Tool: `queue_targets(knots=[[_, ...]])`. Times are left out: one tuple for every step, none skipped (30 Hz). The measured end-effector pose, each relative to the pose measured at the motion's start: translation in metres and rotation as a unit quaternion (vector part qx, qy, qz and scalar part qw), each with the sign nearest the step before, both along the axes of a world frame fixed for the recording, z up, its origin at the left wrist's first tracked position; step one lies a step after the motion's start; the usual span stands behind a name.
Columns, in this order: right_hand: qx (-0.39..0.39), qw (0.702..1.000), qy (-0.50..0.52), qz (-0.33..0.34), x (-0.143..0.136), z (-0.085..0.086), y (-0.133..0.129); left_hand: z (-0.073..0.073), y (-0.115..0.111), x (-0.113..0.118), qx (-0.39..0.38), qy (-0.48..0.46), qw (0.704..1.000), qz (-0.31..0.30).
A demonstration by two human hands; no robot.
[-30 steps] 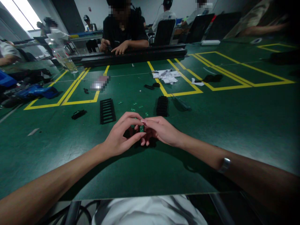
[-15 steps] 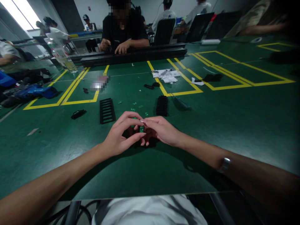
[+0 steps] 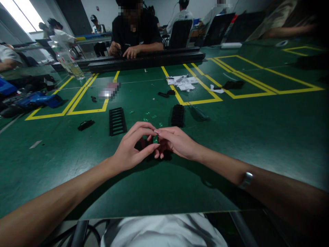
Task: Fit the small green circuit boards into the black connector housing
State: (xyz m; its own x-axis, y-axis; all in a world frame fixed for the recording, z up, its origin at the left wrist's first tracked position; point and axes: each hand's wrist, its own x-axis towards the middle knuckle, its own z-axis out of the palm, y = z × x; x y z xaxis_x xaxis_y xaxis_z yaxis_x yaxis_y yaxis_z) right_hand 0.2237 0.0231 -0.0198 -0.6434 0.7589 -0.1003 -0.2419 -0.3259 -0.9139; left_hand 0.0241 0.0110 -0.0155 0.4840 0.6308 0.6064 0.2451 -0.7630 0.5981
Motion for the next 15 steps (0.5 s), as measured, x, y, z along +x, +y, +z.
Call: queue_targets(knots=[[0.001,1.0,0.0,0.0,0.0,-0.0005,0.0002,0.0001,-0.0001,0.0001,0.001,0.0,1.0,0.0],[0.003,1.0,0.001,-0.001,0.0,-0.0009,0.0004,0.0001,-0.0002,0.0001,0.0,0.0,1.0,0.0],[0.004,1.0,0.002,-0.001,0.0,-0.0014,0.0006,0.0,-0.0003,0.0002,-0.001,0.0,1.0,0.0],[0.005,1.0,0.004,-0.001,0.0,-0.0018,0.0008,-0.0001,-0.0004,0.0002,-0.003,-0.001,1.0,0.0],[0.005,1.0,0.005,0.0,0.0,-0.0022,0.001,-0.0002,-0.0004,0.0002,-0.004,-0.001,1.0,0.0],[0.005,1.0,0.006,0.0,0.0,-0.0025,0.0011,-0.0003,-0.0003,0.0002,-0.006,-0.001,1.0,0.0],[0.005,1.0,0.007,0.001,0.0001,-0.0027,0.0012,-0.0004,-0.0003,0.0001,-0.006,0.0,1.0,0.0],[0.005,1.0,0.007,0.001,0.0001,-0.0028,0.0012,-0.0004,-0.0001,0.0001,-0.006,0.001,1.0,0.001],[0.005,1.0,0.006,0.001,0.0002,-0.0028,0.0011,-0.0004,0.0,0.0,-0.005,0.004,1.0,0.002],[0.005,1.0,0.006,0.001,0.0002,-0.0027,0.001,-0.0003,0.0002,-0.0002,-0.002,0.006,1.0,0.002],[0.004,1.0,0.004,0.0,0.0002,-0.0026,0.0009,-0.0002,0.0003,-0.0003,0.0,0.007,1.0,0.003],[0.004,1.0,0.002,-0.002,0.0001,-0.0025,0.0007,-0.0001,0.0004,-0.0005,0.002,0.008,1.0,0.004],[0.003,1.0,0.0,-0.004,0.0,-0.0023,0.0006,-0.0001,0.0005,-0.0006,0.003,0.008,1.0,0.004],[0.003,1.0,-0.001,-0.007,-0.0001,-0.0021,0.0004,-0.0001,0.0005,-0.0006,0.001,0.008,1.0,0.004],[0.003,1.0,-0.002,-0.009,-0.0002,-0.0019,0.0003,-0.0001,0.0005,-0.0006,-0.001,0.006,1.0,0.003]])
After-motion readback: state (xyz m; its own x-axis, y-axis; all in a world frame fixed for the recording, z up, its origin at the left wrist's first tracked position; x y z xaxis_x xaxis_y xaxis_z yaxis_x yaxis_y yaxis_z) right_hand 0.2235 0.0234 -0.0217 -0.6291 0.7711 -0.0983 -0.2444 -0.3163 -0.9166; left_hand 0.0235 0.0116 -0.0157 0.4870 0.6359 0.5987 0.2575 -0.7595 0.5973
